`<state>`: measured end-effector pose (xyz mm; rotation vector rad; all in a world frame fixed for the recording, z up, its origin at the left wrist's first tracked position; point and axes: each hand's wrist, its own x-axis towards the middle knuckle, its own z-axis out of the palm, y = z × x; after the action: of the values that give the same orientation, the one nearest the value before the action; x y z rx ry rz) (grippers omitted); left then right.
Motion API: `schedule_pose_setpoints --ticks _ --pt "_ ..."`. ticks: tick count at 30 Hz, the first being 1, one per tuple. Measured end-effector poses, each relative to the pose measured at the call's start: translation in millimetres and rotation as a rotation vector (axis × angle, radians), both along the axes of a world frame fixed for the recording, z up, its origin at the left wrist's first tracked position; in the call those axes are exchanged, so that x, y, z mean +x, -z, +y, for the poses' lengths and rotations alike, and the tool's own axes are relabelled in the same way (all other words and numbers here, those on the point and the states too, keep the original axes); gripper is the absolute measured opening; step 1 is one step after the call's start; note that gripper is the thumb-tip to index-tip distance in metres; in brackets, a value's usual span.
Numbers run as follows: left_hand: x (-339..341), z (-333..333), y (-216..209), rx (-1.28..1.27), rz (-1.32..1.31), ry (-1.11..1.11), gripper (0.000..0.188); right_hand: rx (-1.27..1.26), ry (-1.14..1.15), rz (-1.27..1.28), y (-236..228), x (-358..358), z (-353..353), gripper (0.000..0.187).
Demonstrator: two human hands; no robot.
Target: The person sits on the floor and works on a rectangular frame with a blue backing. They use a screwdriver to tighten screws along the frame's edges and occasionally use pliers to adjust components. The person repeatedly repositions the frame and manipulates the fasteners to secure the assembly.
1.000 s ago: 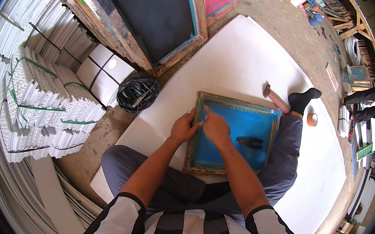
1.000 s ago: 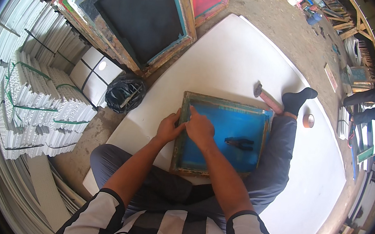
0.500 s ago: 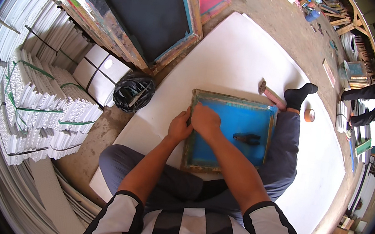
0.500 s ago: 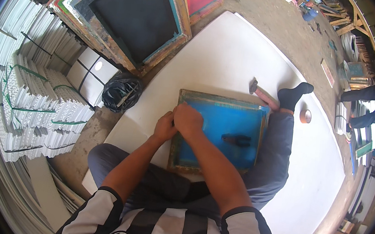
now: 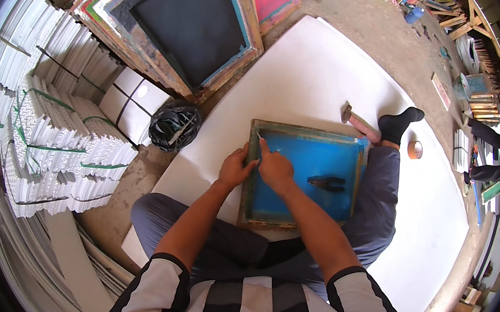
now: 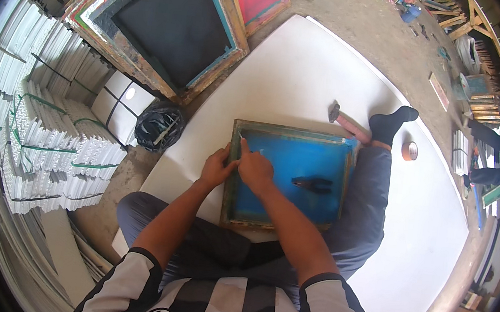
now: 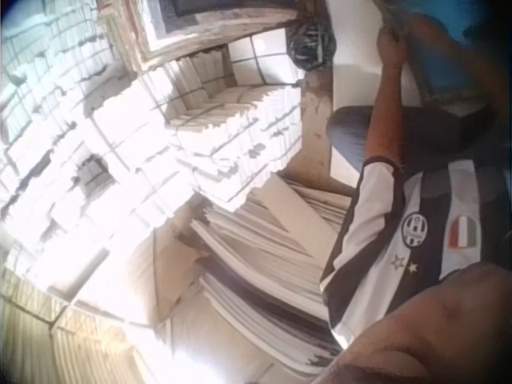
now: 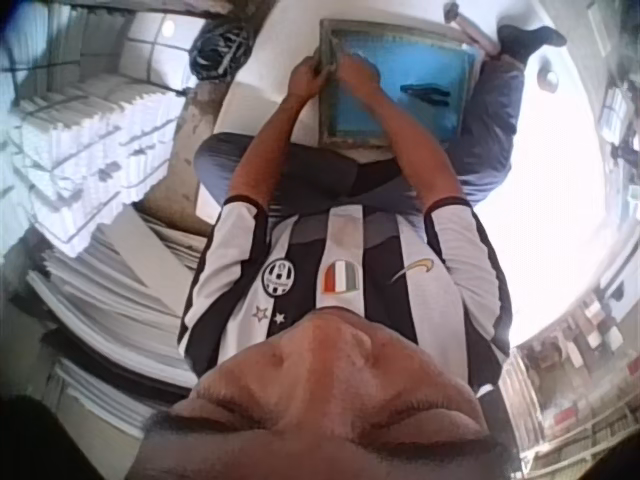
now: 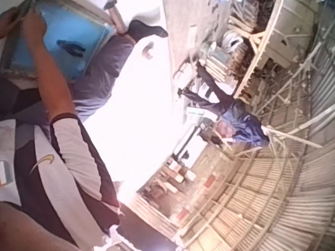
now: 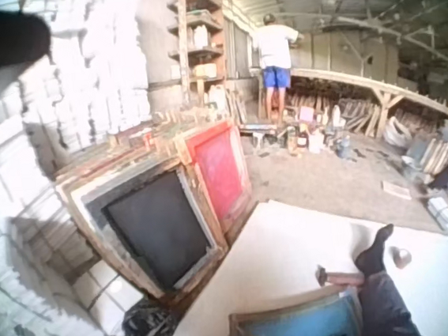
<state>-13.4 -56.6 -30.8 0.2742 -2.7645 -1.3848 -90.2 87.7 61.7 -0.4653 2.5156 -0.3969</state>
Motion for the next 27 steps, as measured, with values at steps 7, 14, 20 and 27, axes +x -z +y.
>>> schedule_pose_setpoints --ticks 7,14,20,27 --pt "-5.6 3.6 -6.0 -0.002 -0.029 0.012 0.073 -0.679 0.106 -0.059 60.2 -21.9 27.3 0.051" --pt "-6.3 2.3 -0.2 -0.038 -0.007 0.022 0.074 -0.512 0.087 -0.046 59.4 -19.2 29.7 0.05" --pt "-0.3 -1.6 -3.9 -0.015 -0.124 -0.013 0.074 -0.694 0.395 -0.497 33.8 -26.1 27.7 0.045" --pt "0.5 -1.9 0.4 0.004 -0.095 -0.012 0.073 -0.873 0.348 -0.428 73.8 -29.7 32.8 0.045"
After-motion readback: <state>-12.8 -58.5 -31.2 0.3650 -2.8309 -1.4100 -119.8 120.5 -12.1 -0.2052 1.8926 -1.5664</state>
